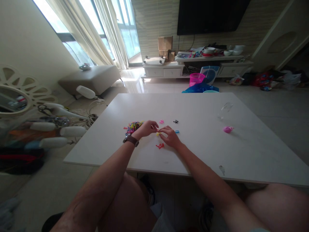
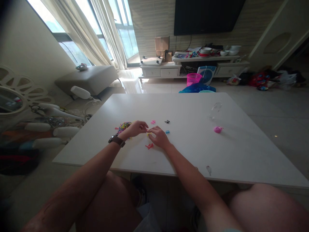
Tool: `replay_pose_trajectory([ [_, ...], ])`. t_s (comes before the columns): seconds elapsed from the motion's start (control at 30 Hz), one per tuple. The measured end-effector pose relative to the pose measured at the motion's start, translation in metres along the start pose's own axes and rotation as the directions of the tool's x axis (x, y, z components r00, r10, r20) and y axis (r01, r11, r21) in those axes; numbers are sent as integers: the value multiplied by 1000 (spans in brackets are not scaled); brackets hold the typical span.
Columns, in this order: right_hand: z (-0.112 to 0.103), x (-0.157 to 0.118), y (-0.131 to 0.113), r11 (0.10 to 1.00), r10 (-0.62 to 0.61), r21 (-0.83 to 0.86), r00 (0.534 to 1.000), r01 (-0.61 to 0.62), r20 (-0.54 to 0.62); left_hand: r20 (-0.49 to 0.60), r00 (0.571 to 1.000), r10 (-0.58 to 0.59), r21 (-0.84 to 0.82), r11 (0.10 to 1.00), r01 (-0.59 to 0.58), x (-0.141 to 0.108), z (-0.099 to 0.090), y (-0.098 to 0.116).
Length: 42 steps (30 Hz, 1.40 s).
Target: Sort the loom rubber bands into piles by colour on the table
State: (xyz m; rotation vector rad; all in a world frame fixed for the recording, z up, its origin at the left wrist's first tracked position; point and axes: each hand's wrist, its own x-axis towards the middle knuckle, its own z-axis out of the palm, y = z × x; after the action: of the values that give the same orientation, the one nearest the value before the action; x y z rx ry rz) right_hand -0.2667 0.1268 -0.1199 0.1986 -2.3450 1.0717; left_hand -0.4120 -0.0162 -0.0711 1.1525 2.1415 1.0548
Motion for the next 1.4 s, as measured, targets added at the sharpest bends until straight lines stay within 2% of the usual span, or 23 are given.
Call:
replay_pose_trajectory([
  [0.27, -1, -1, 2, 998, 24, -59, 998, -28, -53, -60, 996, 60, 97, 994, -54, -2, -6, 0],
  [0.4, -1, 0, 4, 967, 97, -227, 992, -112, -75, -112, 990, 81, 152, 986, -63, -3, -10, 2],
  [0.53, 5, 5, 10, 887, 165, -429, 985, -169, -46, -132, 988, 85, 149, 987, -65, -3, -12, 1],
  [0.63, 11, 13, 19, 863, 181, -475, 983, -172, -28, -136, 989, 57, 138, 990, -38, -3, -11, 1],
  [0.83, 18, 24, 29, 875, 155, -457, 987, -160, -47, -129, 991, 33, 133, 991, -16, -1, -10, 2],
  [1.0, 11, 16, 17, 891, 140, -428, 988, -153, -62, -134, 991, 10, 129, 992, 8, -1, -8, 1],
  [1.2, -2, 0, 1, 971, 53, -232, 999, -50, 5, -111, 994, -2, 79, 997, 11, -4, -6, 2],
  [1.4, 0, -1, 1, 1000, -6, 27, 999, 5, 33, -25, 1000, -14, -13, 1000, 14, -5, -4, 4],
])
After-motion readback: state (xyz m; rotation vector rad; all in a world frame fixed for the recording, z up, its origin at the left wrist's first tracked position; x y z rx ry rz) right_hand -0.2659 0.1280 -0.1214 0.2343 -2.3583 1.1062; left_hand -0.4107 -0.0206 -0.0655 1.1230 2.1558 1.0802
